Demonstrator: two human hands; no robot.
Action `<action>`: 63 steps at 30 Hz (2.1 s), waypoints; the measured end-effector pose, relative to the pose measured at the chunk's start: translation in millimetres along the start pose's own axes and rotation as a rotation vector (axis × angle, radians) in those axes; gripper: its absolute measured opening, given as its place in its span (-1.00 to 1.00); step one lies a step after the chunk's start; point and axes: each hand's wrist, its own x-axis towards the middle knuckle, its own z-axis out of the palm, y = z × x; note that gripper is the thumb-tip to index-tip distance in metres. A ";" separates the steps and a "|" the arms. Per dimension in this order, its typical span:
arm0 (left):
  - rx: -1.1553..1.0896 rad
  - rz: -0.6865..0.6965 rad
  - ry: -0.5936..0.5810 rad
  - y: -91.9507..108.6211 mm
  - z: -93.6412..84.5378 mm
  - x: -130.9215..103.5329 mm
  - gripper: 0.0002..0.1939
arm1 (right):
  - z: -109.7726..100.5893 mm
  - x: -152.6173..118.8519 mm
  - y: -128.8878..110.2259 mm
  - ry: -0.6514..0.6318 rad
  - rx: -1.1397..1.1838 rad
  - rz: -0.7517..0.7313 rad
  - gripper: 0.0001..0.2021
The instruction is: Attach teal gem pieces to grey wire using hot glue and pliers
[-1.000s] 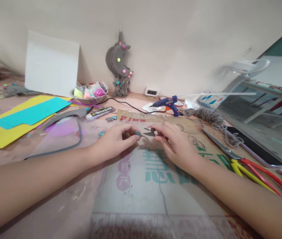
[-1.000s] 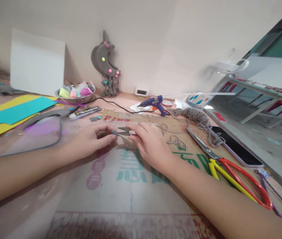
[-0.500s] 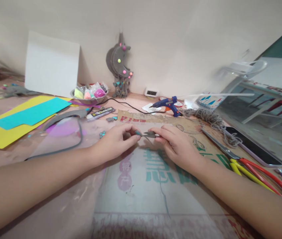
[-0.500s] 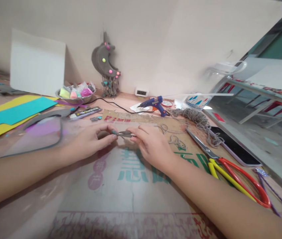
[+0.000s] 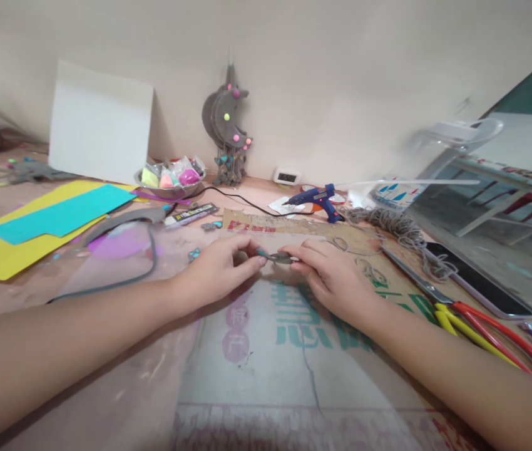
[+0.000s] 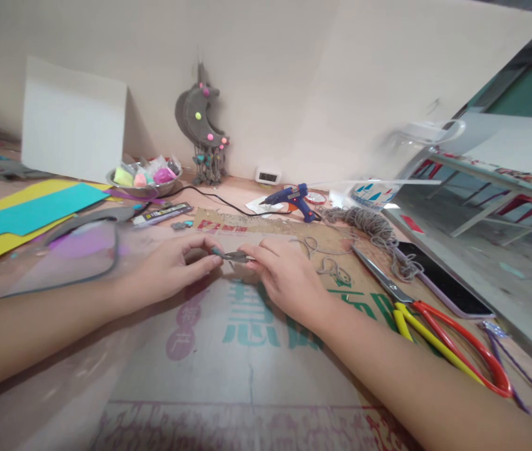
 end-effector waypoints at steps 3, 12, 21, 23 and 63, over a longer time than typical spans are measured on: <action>-0.001 0.020 0.005 -2.2 0.6 0.4 -0.83 | 0.4 0.3 0.2 0.005 0.049 -0.008 -0.73; 0.020 0.026 0.003 -0.8 0.0 0.1 -0.83 | 1.1 -1.2 2.2 0.005 0.050 0.005 -0.72; 0.005 0.001 -0.010 -1.1 0.1 0.0 -0.83 | 0.0 -0.5 0.4 0.029 0.042 -0.010 -0.73; 0.000 0.004 -0.007 -1.6 0.3 0.6 -0.83 | 0.4 -1.0 0.6 0.040 0.046 -0.020 -0.73; 0.041 0.008 -0.016 -1.0 -0.6 0.0 -0.84 | 0.0 -1.9 0.2 0.009 0.073 -0.004 -0.73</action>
